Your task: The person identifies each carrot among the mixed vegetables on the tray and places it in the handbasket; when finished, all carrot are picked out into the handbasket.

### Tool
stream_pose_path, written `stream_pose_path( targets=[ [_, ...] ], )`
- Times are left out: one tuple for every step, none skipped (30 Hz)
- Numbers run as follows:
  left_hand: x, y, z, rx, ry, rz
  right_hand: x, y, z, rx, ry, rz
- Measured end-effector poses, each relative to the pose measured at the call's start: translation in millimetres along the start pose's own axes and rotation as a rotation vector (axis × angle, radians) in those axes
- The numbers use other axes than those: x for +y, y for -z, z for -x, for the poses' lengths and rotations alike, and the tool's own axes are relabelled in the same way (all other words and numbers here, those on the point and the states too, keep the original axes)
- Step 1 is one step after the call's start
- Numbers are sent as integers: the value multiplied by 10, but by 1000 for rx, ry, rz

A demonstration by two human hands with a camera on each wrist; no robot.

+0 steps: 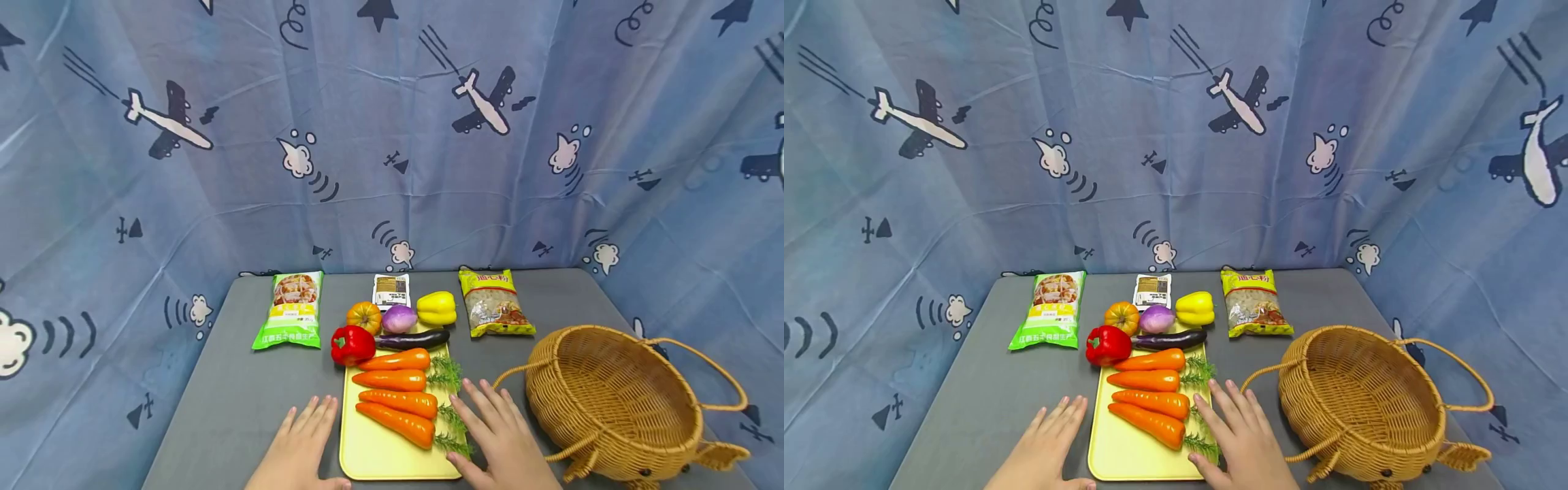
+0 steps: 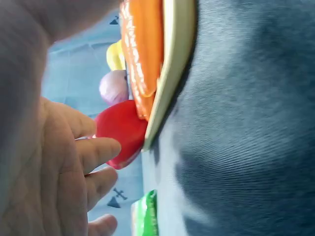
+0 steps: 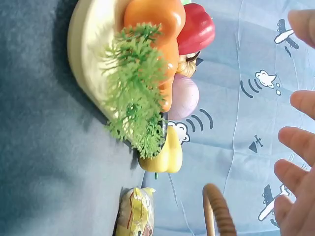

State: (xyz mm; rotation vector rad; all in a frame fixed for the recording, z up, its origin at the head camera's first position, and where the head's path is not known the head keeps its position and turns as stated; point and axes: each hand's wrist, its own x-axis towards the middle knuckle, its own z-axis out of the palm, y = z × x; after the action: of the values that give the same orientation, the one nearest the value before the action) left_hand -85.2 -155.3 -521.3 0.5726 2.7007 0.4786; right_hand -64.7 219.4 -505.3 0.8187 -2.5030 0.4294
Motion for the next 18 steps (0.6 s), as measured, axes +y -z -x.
stream_pose_path(
  targets=[
    [-15,-23,-7,-13,10,-2,-10,-2,-6,2,3,-3],
    [-31,-48,-14,-25,18,-4,-22,-7,-13,4,5,-7],
    [-43,-69,-23,-39,26,-2,-36,-13,-22,5,8,-13],
    [-55,-92,-35,-49,33,-1,-50,-26,-32,7,12,-20],
    [-66,-117,-46,-56,39,-3,-64,-41,-42,8,18,-26],
    [-75,-141,-56,-64,45,-3,-77,-59,-51,10,28,-31],
    [-79,-165,-65,-72,50,-3,-91,-77,-58,10,36,-36],
    [-80,-185,-73,-79,52,-1,-107,-95,-63,9,43,-40],
    [-77,-202,-81,-89,57,3,-123,-116,-68,5,49,-40],
    [-73,-218,-84,-99,63,8,-139,-141,-73,-1,50,-40],
    [-66,-230,-87,-113,70,14,-155,-166,-76,-7,49,-39],
    [-56,-234,-89,-126,77,19,-170,-189,-79,-15,46,-31],
    [-47,-241,-91,-134,81,22,-187,-212,-84,-23,40,-25],
    [-37,-242,-94,-144,89,27,-202,-232,-89,-35,32,-21],
    [-27,-243,-96,-153,96,31,-216,-251,-94,-47,23,-15],
    [-17,-240,-99,-158,103,31,-228,-268,-99,-58,16,-12],
    [-9,-239,-102,-163,110,32,-238,-282,-105,-70,11,-9],
    [-4,-241,-105,-167,117,34,-245,-296,-112,-85,5,-7]
  ],
)
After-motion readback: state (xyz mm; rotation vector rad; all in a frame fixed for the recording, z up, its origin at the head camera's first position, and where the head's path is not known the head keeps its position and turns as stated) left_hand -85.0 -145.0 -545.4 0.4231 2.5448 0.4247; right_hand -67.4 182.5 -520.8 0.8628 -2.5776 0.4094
